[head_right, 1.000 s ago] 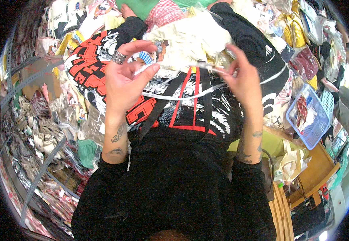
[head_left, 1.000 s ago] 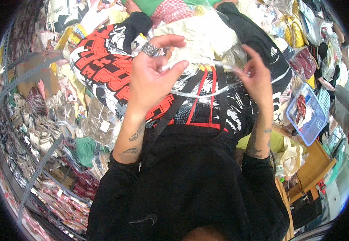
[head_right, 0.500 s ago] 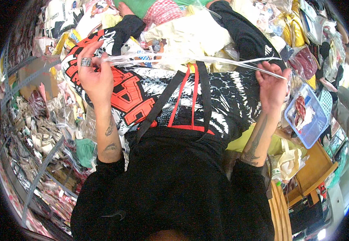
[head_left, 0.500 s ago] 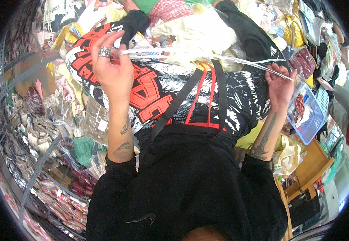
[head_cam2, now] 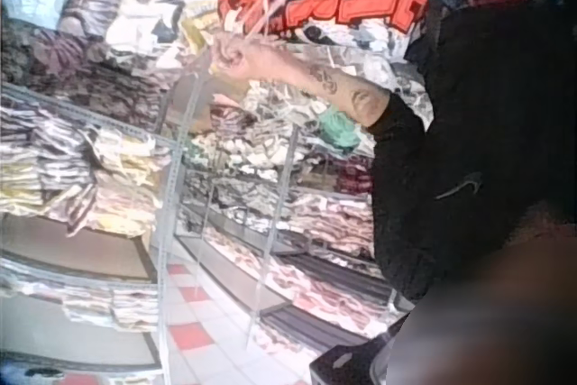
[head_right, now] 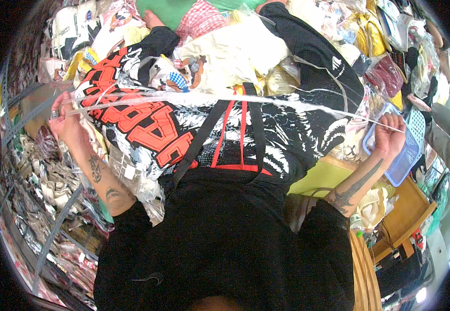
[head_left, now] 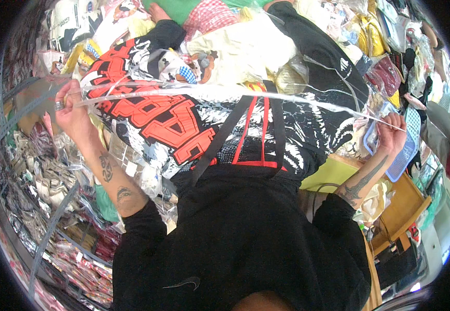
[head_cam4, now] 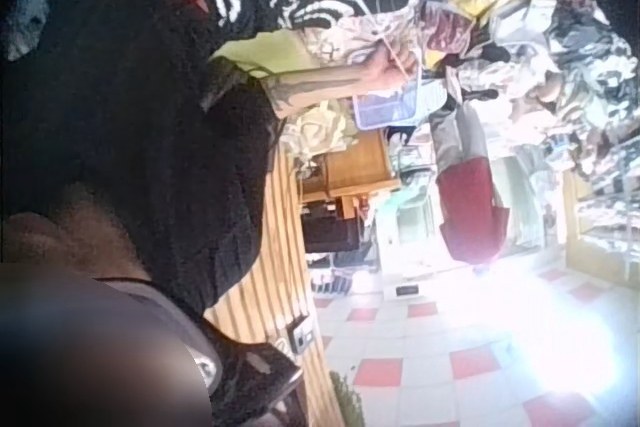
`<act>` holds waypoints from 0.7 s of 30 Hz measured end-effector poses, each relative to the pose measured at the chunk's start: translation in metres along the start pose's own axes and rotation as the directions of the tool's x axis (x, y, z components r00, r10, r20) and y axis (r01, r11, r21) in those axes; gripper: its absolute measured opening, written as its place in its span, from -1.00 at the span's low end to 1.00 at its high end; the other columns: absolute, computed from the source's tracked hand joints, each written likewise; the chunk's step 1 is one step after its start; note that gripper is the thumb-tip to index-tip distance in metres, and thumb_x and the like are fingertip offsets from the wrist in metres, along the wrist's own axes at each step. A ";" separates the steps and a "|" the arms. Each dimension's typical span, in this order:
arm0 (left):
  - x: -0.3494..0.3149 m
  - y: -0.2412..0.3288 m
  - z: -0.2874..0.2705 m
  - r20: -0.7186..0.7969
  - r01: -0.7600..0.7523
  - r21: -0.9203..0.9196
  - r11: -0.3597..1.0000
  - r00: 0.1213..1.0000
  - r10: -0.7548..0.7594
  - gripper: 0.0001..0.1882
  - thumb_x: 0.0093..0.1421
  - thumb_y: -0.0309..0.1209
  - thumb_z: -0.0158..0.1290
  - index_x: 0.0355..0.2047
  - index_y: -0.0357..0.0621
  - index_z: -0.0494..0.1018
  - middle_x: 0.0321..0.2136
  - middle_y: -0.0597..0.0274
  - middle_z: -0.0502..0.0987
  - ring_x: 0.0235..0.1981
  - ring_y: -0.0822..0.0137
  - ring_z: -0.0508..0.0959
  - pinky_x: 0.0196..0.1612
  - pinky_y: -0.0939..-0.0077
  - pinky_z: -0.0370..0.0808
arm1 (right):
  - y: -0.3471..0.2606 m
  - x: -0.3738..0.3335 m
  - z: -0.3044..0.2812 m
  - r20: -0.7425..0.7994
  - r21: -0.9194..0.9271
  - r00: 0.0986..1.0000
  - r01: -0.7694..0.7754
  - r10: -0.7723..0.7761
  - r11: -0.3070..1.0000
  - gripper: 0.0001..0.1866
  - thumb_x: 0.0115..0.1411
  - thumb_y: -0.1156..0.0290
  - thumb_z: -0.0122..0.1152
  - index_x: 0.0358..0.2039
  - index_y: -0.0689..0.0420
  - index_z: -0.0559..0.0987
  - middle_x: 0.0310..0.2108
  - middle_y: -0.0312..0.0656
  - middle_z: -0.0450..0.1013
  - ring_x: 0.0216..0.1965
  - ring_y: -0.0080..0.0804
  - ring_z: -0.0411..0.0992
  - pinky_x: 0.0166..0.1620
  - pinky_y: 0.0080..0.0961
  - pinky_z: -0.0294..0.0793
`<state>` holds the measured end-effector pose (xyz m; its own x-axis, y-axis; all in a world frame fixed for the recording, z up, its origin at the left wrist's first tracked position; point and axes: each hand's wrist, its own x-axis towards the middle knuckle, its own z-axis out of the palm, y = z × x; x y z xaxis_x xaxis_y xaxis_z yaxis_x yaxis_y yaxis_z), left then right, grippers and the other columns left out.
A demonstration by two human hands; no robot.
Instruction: The person sits on a green mat in a cluttered room and ties plastic bags containing folded clothing with white twist ties. They pick up a bag, open it, insert a twist tie, and secure the bundle by twisting the tie.
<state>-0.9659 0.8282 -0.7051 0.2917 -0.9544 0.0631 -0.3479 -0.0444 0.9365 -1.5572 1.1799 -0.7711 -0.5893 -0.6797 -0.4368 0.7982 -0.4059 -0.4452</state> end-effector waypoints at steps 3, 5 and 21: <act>0.017 -0.009 -0.024 0.130 -0.229 0.279 0.932 0.971 0.200 -0.71 0.14 -0.42 0.19 -0.15 -0.26 0.45 -0.72 0.60 0.17 -0.65 0.73 0.08 -0.56 0.76 0.05 | -0.025 0.008 -0.002 -0.096 -0.067 0.993 0.059 -0.066 0.996 -0.67 0.30 0.27 -0.28 -0.61 0.08 0.22 -0.71 -0.39 -0.01 -0.66 -0.56 -0.05 -0.52 -0.56 -0.02; 0.030 -0.004 -0.031 0.149 -0.275 0.398 0.875 0.961 0.235 -0.71 0.13 -0.47 0.18 -0.13 -0.25 0.47 -0.71 0.63 0.08 -0.65 0.72 0.02 -0.56 0.78 -0.02 | -0.062 0.015 -0.031 -0.082 -0.061 0.988 0.129 -0.134 0.990 -0.68 0.32 0.28 -0.29 -0.57 0.08 0.25 -0.71 -0.39 0.00 -0.66 -0.56 -0.03 -0.50 -0.56 0.00; 0.095 -0.040 -0.199 -0.026 -0.046 0.917 0.396 0.984 0.174 -0.55 0.06 -0.01 0.16 -0.19 -0.08 0.54 -0.52 0.09 0.51 -0.40 0.42 0.52 -0.26 0.44 0.41 | -0.075 0.008 -0.081 -0.201 -0.431 0.966 0.059 -0.160 0.901 -0.80 0.29 0.29 -0.11 -0.42 0.06 0.41 -0.68 -0.43 0.04 -0.66 -0.63 -0.01 -0.53 -0.63 0.07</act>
<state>-0.7475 0.7978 -0.6678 0.2500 -0.9396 0.2339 -0.9682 -0.2447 0.0517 -1.6314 1.2546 -0.8049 -0.7222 -0.4691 -0.5083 0.6300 -0.1426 -0.7634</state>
